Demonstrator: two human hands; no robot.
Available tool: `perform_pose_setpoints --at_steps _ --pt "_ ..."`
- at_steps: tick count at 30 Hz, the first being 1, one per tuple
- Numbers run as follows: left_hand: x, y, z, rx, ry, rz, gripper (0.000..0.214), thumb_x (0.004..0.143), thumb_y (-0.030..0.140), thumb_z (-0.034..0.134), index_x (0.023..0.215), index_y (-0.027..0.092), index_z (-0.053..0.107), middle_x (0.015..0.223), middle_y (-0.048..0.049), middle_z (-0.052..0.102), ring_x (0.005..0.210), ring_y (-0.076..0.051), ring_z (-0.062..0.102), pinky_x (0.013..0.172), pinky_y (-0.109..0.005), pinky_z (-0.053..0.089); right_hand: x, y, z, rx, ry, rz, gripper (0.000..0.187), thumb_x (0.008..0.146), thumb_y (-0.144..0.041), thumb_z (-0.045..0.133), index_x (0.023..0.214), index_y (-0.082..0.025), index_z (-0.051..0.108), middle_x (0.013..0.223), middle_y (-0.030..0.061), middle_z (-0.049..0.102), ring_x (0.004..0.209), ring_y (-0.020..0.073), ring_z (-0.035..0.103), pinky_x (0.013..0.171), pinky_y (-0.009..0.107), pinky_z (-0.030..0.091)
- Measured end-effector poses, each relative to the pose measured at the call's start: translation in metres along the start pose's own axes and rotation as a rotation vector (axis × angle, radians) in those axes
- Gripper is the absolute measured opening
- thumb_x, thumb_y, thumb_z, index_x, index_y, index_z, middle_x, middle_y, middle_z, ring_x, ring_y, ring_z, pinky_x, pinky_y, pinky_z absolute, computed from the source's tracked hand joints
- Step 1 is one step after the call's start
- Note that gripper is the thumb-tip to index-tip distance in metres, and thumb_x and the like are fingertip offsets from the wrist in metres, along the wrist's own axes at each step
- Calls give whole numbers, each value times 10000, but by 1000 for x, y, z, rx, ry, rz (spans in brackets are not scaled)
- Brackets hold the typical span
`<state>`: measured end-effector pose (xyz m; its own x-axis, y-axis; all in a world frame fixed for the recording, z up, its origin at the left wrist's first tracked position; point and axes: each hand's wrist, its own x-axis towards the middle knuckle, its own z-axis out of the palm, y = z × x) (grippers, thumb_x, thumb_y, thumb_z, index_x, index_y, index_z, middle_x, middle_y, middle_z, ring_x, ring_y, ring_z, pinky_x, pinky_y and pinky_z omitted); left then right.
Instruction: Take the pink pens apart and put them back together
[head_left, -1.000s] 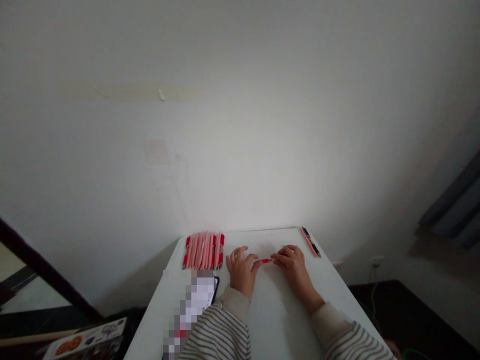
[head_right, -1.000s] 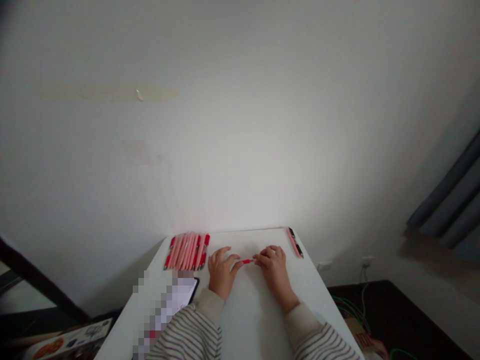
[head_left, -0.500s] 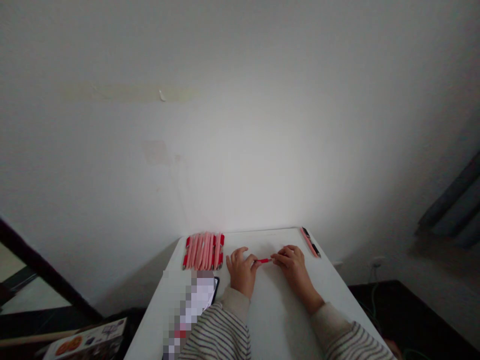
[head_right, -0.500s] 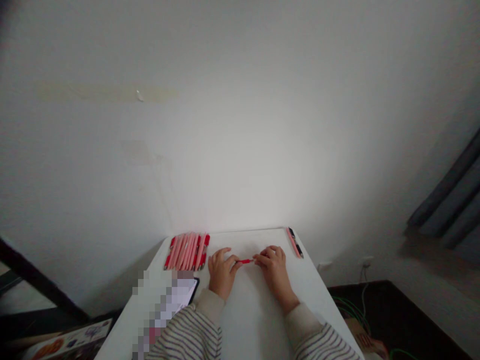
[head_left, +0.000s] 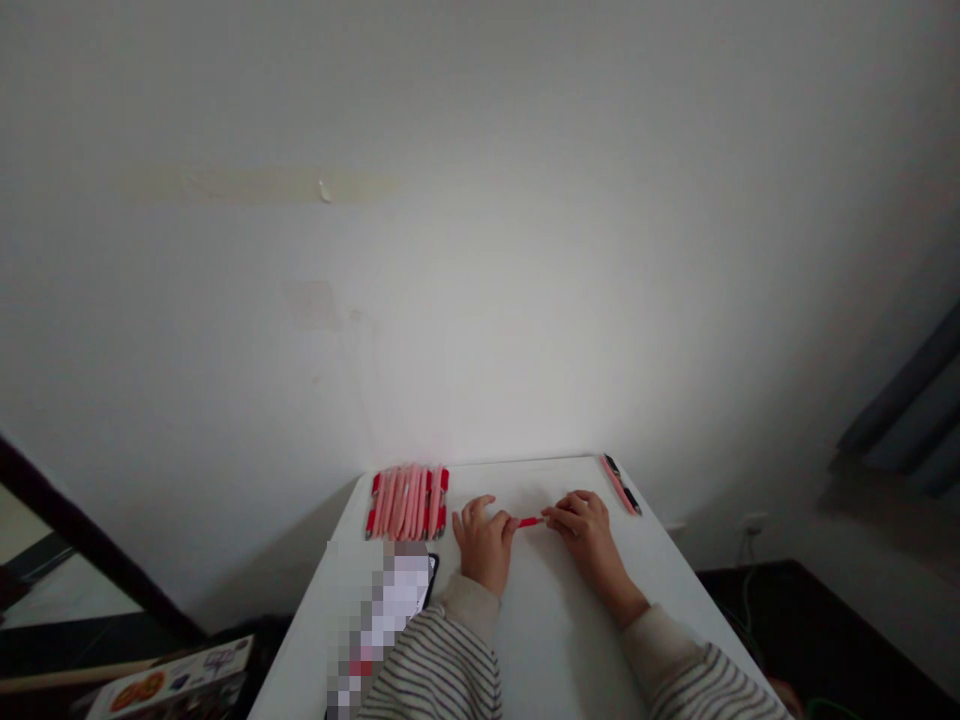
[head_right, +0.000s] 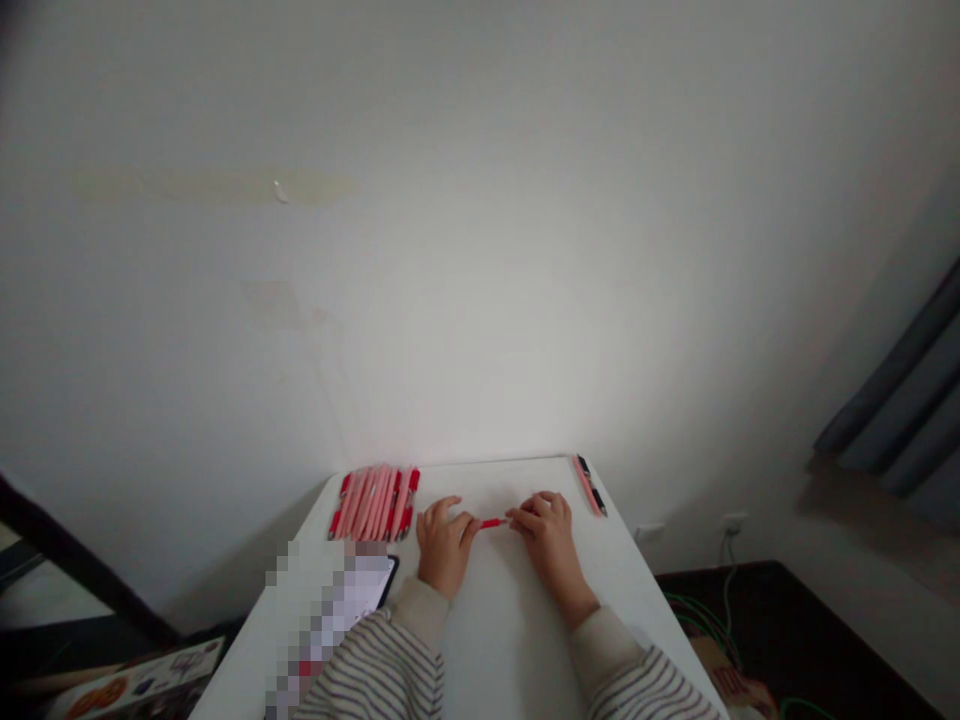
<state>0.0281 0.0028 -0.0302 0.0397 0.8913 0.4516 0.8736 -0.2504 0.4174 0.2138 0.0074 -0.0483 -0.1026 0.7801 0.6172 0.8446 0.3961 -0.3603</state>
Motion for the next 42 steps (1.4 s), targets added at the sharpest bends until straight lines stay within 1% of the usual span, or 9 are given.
perform_pose_setpoints --at_steps 3,10,18,29,35,42 --pt "0 0 0 -9 7 1 209 859 346 511 805 265 696 1178 -40 562 1153 -239 433 1028 -540 273 0 0 1 -1 0 12 235 818 -265 644 1000 -406 694 866 13 646 937 218 485 842 377 380" --pt "2 0 -1 -13 29 -12 156 836 307 549 806 262 695 1164 -40 565 1118 -233 448 1002 -500 308 -1 3 2 -1 15 30 183 832 -279 616 957 -371 713 888 25 647 954 226 491 862 393 380" --pt "4 -3 2 -35 46 -29 139 825 322 572 813 260 696 1152 -43 576 1121 -231 465 997 -486 317 -1 5 3 6 23 46 166 835 -291 608 942 -348 721 881 29 655 954 222 495 848 384 387" --pt "4 -5 2 -28 77 -44 163 843 311 543 815 262 695 1145 -43 578 1125 -236 459 997 -490 309 -2 4 0 22 50 80 183 842 -273 583 941 -337 725 885 35 661 961 234 496 858 401 383" --pt "5 -8 2 -15 129 -29 163 844 292 534 822 246 689 1117 -55 583 1098 -230 475 977 -475 332 -2 9 4 14 64 73 189 849 -284 567 924 -344 729 871 43 660 932 238 505 813 393 397" --pt "6 -10 1 16 155 -24 179 844 309 531 818 237 694 1091 -64 592 1073 -236 488 960 -456 359 -1 8 2 16 68 97 189 855 -287 560 923 -323 733 880 54 660 931 242 509 810 392 400"
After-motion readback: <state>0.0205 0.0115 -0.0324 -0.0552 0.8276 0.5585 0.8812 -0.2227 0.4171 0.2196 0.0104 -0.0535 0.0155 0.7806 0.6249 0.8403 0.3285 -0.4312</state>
